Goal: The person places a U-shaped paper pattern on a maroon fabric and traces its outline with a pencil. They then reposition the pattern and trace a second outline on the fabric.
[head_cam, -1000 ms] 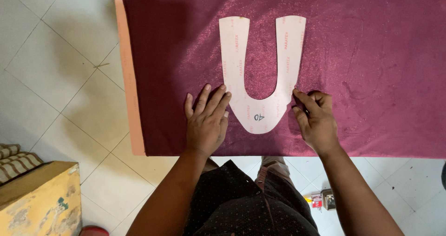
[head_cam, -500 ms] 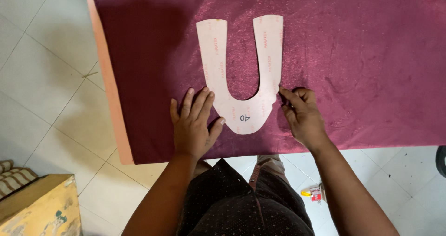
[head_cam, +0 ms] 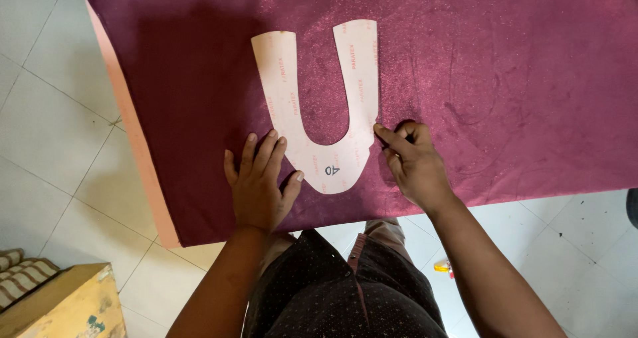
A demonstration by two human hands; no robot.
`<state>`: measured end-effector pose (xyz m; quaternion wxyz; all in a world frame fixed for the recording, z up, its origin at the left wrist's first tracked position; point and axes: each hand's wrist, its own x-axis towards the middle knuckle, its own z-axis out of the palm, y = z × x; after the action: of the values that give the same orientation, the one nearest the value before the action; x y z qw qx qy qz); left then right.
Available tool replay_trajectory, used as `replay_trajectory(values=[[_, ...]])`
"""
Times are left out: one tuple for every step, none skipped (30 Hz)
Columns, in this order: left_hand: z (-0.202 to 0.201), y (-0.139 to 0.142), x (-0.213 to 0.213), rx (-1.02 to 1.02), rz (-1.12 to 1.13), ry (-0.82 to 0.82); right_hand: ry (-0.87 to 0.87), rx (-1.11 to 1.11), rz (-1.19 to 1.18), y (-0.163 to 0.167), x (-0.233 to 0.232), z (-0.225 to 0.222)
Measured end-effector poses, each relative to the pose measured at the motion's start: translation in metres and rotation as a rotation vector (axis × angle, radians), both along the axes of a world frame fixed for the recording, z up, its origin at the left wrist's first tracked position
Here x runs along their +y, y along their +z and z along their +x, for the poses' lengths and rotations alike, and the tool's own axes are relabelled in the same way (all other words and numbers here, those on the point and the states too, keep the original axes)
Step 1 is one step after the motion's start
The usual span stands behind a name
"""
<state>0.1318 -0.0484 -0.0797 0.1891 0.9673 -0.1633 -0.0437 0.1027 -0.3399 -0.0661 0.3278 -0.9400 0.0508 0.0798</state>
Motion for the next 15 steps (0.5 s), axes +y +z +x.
replay_trajectory(values=[[0.0, 0.0, -0.001, -0.003, 0.007, -0.005, -0.01, 0.014, 0.012, 0.0, -0.001, 0.0], [-0.001, 0.0, -0.002, -0.009, 0.014, -0.004, -0.011, 0.029, 0.019, 0.0, -0.002, 0.001], [-0.001, 0.0, -0.003, -0.015, 0.021, -0.003, -0.012, 0.044, 0.027, 0.0, -0.003, 0.001], [-0.002, 0.0, -0.003, -0.018, 0.03, -0.003, -0.014, 0.062, 0.036, 0.0, -0.004, 0.001], [-0.002, 0.0, -0.004, -0.019, 0.034, -0.006, -0.006, 0.074, 0.036, 0.0, -0.006, 0.002], [-0.003, -0.001, -0.005, -0.022, 0.038, -0.009, 0.003, 0.085, 0.036, 0.0, -0.008, 0.002], [-0.003, -0.001, -0.005, -0.024, 0.043, -0.013, 0.011, 0.096, 0.036, 0.0, -0.009, 0.002], [-0.004, -0.002, -0.006, -0.027, 0.049, -0.013, -0.004, 0.11, 0.056, 0.0, -0.011, 0.002], [-0.005, -0.003, -0.007, -0.032, 0.054, -0.012, -0.017, 0.122, 0.074, 0.001, -0.012, 0.002], [-0.006, -0.003, -0.007, -0.038, 0.059, -0.01, -0.029, 0.134, 0.092, 0.001, -0.013, 0.002], [-0.007, -0.004, -0.008, -0.033, 0.064, -0.007, -0.024, 0.128, 0.106, 0.002, -0.014, 0.002], [-0.008, -0.004, -0.009, -0.029, 0.068, -0.005, -0.02, 0.121, 0.12, 0.003, -0.015, 0.001], [-0.008, -0.003, -0.009, -0.029, 0.073, -0.003, -0.016, 0.111, 0.134, 0.004, -0.017, 0.001], [-0.009, -0.003, -0.01, -0.029, 0.07, -0.009, -0.024, 0.14, 0.134, 0.005, -0.018, 0.0], [-0.01, -0.002, -0.01, -0.032, 0.067, -0.015, -0.033, 0.166, 0.133, 0.006, -0.019, -0.001]])
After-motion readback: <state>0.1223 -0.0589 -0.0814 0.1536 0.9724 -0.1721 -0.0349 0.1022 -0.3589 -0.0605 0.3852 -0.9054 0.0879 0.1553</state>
